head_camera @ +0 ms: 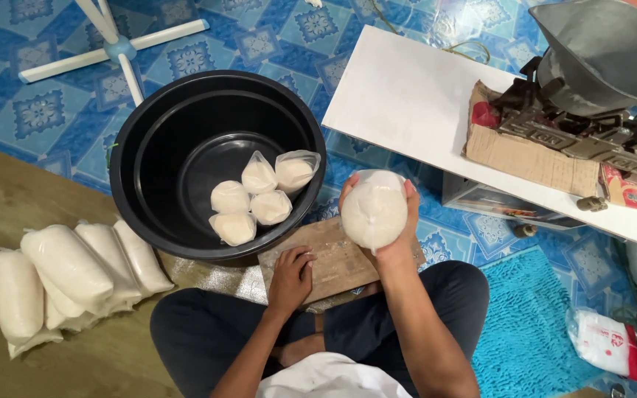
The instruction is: Tying and securing plastic bags filled with a white liquid using rubber bands.
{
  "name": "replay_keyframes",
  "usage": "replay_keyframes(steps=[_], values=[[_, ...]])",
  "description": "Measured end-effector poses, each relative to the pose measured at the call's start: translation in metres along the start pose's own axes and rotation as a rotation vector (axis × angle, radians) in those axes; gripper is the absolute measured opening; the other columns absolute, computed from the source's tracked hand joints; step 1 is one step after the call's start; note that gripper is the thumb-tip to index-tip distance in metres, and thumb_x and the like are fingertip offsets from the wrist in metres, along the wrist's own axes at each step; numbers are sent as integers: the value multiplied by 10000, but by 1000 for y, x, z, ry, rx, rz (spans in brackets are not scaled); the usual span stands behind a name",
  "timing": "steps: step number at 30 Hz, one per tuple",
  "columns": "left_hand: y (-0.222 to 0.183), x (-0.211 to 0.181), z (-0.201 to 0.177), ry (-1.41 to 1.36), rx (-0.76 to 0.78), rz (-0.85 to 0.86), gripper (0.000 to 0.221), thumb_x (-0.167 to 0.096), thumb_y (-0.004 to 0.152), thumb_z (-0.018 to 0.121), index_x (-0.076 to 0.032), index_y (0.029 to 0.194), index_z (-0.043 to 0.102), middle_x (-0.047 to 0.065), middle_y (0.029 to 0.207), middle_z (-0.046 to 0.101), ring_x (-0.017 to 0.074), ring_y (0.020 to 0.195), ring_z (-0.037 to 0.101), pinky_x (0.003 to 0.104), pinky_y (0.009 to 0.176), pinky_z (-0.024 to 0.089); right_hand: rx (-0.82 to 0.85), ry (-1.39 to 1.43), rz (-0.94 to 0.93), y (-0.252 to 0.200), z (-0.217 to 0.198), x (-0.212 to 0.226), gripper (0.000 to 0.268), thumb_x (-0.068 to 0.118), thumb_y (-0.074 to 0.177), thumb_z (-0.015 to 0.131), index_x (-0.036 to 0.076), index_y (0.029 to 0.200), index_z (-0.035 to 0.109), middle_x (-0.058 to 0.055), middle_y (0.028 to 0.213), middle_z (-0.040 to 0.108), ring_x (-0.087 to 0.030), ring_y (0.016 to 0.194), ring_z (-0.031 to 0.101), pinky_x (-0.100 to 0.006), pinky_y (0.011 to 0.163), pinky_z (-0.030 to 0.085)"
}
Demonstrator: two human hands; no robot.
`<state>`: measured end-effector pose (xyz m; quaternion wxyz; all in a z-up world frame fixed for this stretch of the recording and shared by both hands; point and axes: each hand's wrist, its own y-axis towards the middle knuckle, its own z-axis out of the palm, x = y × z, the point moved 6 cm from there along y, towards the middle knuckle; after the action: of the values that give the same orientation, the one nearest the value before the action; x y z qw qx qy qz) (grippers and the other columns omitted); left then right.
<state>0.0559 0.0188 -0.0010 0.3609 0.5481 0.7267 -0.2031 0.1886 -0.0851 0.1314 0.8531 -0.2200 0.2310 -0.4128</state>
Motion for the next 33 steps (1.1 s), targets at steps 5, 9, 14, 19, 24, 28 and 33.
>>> replay_keyframes(steps=[5,9,14,19,24,28,33], values=[[0,3,2,15,-17,19,178,-132,923,563,-174,1014,710,-1,1179,635,246,1162,570,387,934,448,5,28,-60,-6,8,0,877,366,670,750,15,1367,350,-226,1165,559,-359,1009,628,-526,939,474],[0,0,-2,16,-45,46,181,-118,920,564,-173,1007,712,2,1165,642,250,1138,581,383,907,454,167,-380,-281,-35,42,5,804,442,737,670,42,1373,382,-189,1111,596,-345,958,653,-523,900,498],[1,-1,-1,-16,-19,16,194,-94,919,551,-151,1015,709,25,1171,638,267,1149,576,405,941,446,632,-1068,-796,-68,84,18,827,631,675,699,113,1276,469,-98,1148,598,-235,1036,655,-389,956,568],[0,-1,0,0,-19,28,184,-110,928,546,-155,1022,698,18,1172,631,260,1153,573,403,946,449,988,-1410,-1119,-79,91,12,1037,549,557,837,26,1330,383,-220,1169,573,-311,1054,646,-457,943,554],[0,-6,-5,-27,-21,33,191,-111,958,516,-135,1023,694,41,1161,626,272,1151,572,417,950,447,1159,-1440,-987,-76,84,-4,1137,364,514,896,-82,1383,314,-352,1114,620,-389,962,692,-538,848,563],[1,-4,-4,-11,-35,52,177,-108,948,530,-135,1014,693,43,1156,628,281,1151,572,417,941,449,1109,-1279,-725,-62,82,-10,1081,396,573,834,-46,1411,312,-312,1143,621,-374,996,684,-528,883,552],[0,0,1,17,-47,50,162,-124,944,542,-125,999,695,61,1146,633,290,1138,580,418,937,449,928,-959,-236,-44,68,-15,975,462,692,713,28,1467,310,-233,1201,627,-343,1064,668,-508,952,531]])
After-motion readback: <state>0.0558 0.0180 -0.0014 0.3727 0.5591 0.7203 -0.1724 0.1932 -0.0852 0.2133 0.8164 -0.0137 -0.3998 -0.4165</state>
